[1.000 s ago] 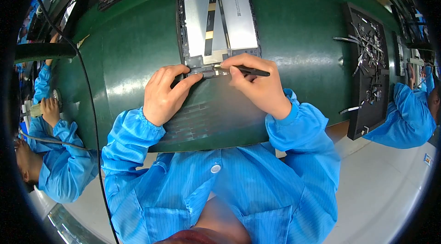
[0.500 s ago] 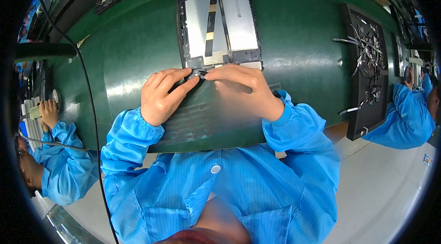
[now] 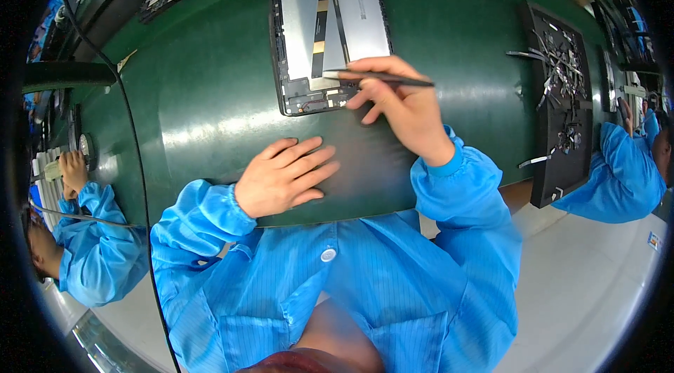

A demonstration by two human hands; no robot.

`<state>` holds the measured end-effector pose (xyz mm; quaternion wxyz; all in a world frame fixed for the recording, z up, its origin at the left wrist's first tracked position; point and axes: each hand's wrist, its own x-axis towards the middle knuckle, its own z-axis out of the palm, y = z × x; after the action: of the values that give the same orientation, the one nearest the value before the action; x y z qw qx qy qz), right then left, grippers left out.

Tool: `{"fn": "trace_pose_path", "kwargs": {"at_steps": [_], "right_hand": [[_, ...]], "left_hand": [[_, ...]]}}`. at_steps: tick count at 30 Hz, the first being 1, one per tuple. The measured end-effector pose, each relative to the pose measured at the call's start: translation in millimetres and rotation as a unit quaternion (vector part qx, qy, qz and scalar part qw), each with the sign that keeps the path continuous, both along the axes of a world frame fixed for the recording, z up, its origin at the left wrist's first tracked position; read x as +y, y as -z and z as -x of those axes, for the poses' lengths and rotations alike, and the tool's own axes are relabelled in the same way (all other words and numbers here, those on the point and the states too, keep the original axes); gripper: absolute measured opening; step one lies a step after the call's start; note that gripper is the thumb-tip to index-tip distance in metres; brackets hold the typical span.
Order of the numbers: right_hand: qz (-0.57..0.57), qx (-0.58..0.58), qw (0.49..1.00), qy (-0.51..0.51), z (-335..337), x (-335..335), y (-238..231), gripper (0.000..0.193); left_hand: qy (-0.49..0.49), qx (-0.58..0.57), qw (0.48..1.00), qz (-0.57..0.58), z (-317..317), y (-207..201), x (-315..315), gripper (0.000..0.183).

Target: The person connects ribbon cables to electronic tablet screens and applies protective plastic films to the screens. The person uses tweezers to manipulate the ribbon cables and plastic films.

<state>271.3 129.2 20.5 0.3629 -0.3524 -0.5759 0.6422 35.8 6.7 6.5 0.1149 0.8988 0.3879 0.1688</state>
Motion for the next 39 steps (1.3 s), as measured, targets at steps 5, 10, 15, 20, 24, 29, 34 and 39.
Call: {"fn": "trace_pose_path", "kwargs": {"at_steps": [5,10,15,20,24,29,34,39], "right_hand": [[-0.029,-0.008,1.000,0.008,-27.4,5.0,3.3,0.026],[0.013,-0.049,0.998,-0.038,-34.7,-17.7,3.5,0.018],[0.012,-0.113,0.991,-0.075,-41.3,-45.8,4.7,0.015],[-0.059,-0.179,0.976,-0.105,-45.6,-59.4,6.7,0.016],[-0.053,-0.207,0.970,-0.117,-47.3,-63.9,13.5,0.016],[-0.108,-0.210,0.963,-0.130,-42.7,-62.2,12.2,0.016],[-0.107,-0.207,0.962,-0.146,-41.6,-61.2,16.4,0.016],[0.100,-0.030,0.989,-0.104,-49.9,-45.1,14.9,0.011]], "left_hand": [[0.048,0.086,0.995,0.014,62.0,-6.5,-9.2,0.049],[0.015,0.038,0.999,-0.004,72.0,-18.1,-13.2,0.042],[0.052,-0.022,0.997,-0.043,-3.5,-14.3,-12.4,0.043],[0.069,0.031,0.997,-0.011,-19.1,4.3,-14.6,0.042],[0.079,0.055,0.995,-0.022,-21.2,7.0,-17.0,0.040],[0.071,0.048,0.996,-0.019,-22.7,1.4,-17.0,0.040],[0.072,0.071,0.995,-0.025,-21.8,3.0,-16.6,0.041],[0.078,0.078,0.993,-0.029,-22.4,2.0,-18.9,0.047]]}}
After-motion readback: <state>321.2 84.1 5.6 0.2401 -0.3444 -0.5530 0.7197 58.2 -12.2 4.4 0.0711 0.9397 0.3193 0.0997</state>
